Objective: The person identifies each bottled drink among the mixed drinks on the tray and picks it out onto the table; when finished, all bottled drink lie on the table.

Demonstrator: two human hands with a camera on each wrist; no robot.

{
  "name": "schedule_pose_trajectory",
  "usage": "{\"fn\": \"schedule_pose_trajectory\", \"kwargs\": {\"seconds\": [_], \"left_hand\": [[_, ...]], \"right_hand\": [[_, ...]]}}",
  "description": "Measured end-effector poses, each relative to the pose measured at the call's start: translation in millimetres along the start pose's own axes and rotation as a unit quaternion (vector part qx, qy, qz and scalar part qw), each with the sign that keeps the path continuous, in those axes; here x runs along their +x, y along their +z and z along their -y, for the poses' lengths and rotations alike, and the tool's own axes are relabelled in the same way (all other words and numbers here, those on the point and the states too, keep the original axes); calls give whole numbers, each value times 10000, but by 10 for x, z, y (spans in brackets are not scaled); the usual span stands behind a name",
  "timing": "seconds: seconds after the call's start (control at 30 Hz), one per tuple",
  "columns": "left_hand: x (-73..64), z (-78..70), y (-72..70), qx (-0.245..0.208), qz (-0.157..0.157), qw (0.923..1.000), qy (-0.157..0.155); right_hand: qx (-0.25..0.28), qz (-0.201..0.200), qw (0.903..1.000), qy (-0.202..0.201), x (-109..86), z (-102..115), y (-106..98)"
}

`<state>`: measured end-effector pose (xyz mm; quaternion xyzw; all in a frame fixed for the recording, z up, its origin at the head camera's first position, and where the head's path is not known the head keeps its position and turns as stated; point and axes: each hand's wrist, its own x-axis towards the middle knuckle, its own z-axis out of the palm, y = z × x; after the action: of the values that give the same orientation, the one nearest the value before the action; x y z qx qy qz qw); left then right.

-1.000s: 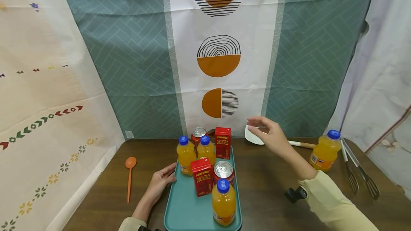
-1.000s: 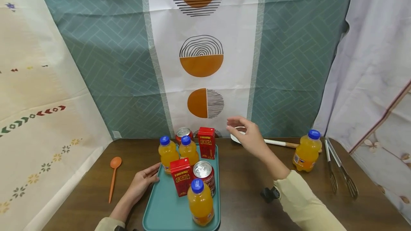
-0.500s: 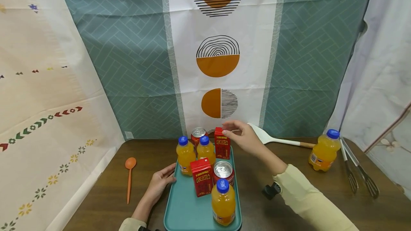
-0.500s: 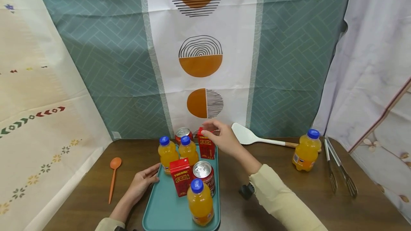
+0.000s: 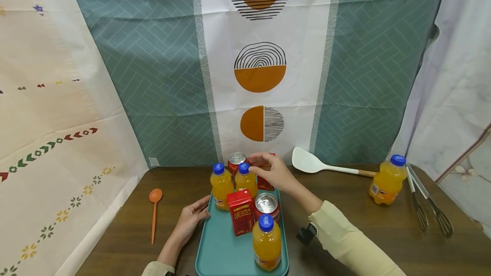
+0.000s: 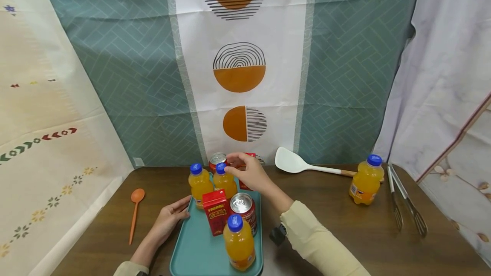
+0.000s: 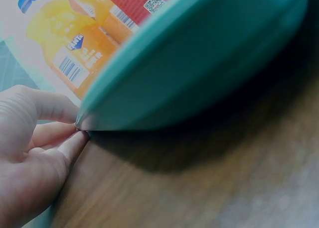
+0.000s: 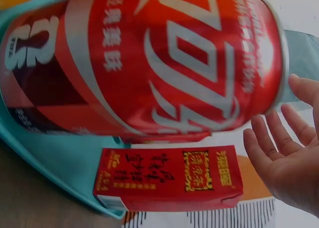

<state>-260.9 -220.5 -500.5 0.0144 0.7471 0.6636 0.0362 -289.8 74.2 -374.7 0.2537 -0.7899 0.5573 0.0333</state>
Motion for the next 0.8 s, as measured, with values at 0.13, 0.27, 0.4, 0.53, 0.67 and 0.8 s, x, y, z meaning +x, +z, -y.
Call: {"fn": "schedule_pose_trajectory", "kwargs": {"seconds": [0.13, 0.27, 0.4, 0.53, 0.67, 0.8], "left_hand": [[-7, -17, 6, 9, 48, 10000, 16], [-7, -27, 8, 1, 49, 10000, -14], [-3, -26, 8, -36, 71, 10000, -6], [-5, -21, 7, -49, 84, 10000, 17], [-12, -18, 4, -5, 73, 10000, 12], [-10, -19, 2, 0, 58, 10000, -11]], "right_hand": [[30, 142, 9998, -117, 4, -16, 46], [-41, 304, 9995, -8, 11, -15, 83], [-138, 327, 9993, 66, 40, -25, 115], [-340, 440, 9984, 95, 74, -59, 141], [-421, 439, 9981, 136, 96, -81, 162], [-373, 332, 9987, 114, 102, -89, 176]]}}
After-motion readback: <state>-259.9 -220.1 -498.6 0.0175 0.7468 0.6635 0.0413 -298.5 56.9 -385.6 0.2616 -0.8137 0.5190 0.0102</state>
